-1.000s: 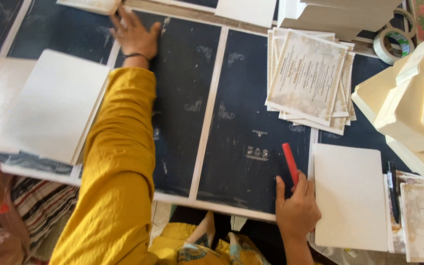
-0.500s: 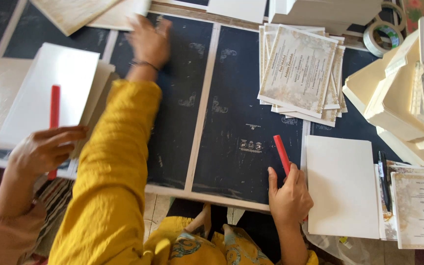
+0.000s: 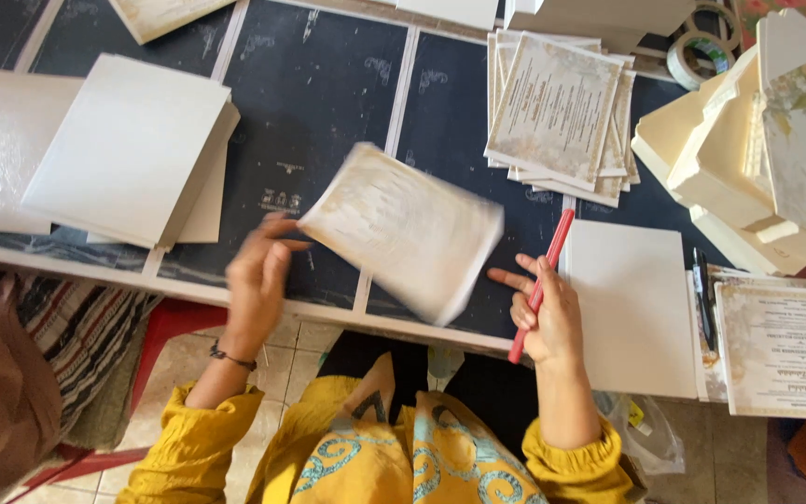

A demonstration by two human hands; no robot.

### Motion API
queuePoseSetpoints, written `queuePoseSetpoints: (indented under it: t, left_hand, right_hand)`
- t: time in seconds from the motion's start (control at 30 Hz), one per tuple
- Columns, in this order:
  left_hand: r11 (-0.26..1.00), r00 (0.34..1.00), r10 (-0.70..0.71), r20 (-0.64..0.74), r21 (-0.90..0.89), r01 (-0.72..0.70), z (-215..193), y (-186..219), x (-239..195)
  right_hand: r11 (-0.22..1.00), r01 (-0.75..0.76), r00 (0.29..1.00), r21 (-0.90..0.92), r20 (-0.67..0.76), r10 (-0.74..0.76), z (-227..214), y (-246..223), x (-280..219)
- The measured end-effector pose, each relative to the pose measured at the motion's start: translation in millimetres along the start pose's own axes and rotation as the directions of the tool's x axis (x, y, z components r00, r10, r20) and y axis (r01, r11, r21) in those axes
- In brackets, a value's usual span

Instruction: Assembling paper invitations by folding cards and inserting them into envelopes or folders.

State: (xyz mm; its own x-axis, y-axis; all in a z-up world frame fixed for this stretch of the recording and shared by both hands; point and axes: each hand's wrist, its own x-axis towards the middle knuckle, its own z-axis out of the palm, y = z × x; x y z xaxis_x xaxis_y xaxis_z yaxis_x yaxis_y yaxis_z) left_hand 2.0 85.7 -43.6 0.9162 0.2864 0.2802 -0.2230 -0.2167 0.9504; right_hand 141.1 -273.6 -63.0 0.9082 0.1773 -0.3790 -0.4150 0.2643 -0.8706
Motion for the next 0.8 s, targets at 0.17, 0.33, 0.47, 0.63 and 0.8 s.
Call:
queuePoseSetpoints:
  t: [0.17, 0.33, 0.47, 0.63, 0.8]
  left_hand:
    - [0.822, 0.977, 0.1, -0.191, 0.569, 0.027, 16.7, -4.9, -7.6]
    - [0.824, 0.985, -0.039, 0.166, 0.564, -0.062, 111.9, 4.5, -2.1]
    - [0.553, 0.937, -0.06, 0.343, 0.793, -0.255, 178.5, 5.5, 2.7]
    - [0.441, 0.958, -0.134, 0.252, 0.881, -0.17, 200.7, -8.4, 14.2]
    - [0.54, 0.958, -0.157, 0.238, 0.833, -0.118, 191.9, -12.3, 25.2]
  right_hand:
    - [1.0, 0.002, 1.0, -0.018, 0.016, -0.002, 21.8, 5.0, -16.8]
    - [0.947, 0.147, 0.985, -0.287, -0.045, -0.167, 20.9, 13.7, -25.0]
    - [0.932, 0.142, 0.985, -0.333, -0.044, -0.166, 19.0, 6.1, -20.9]
    - [0.929, 0.206, 0.975, -0.307, -0.014, -0.221, 17.9, 6.9, -31.2]
    - [0.937, 0.225, 0.97, -0.265, -0.028, -0.241, 10.8, 14.0, -31.2]
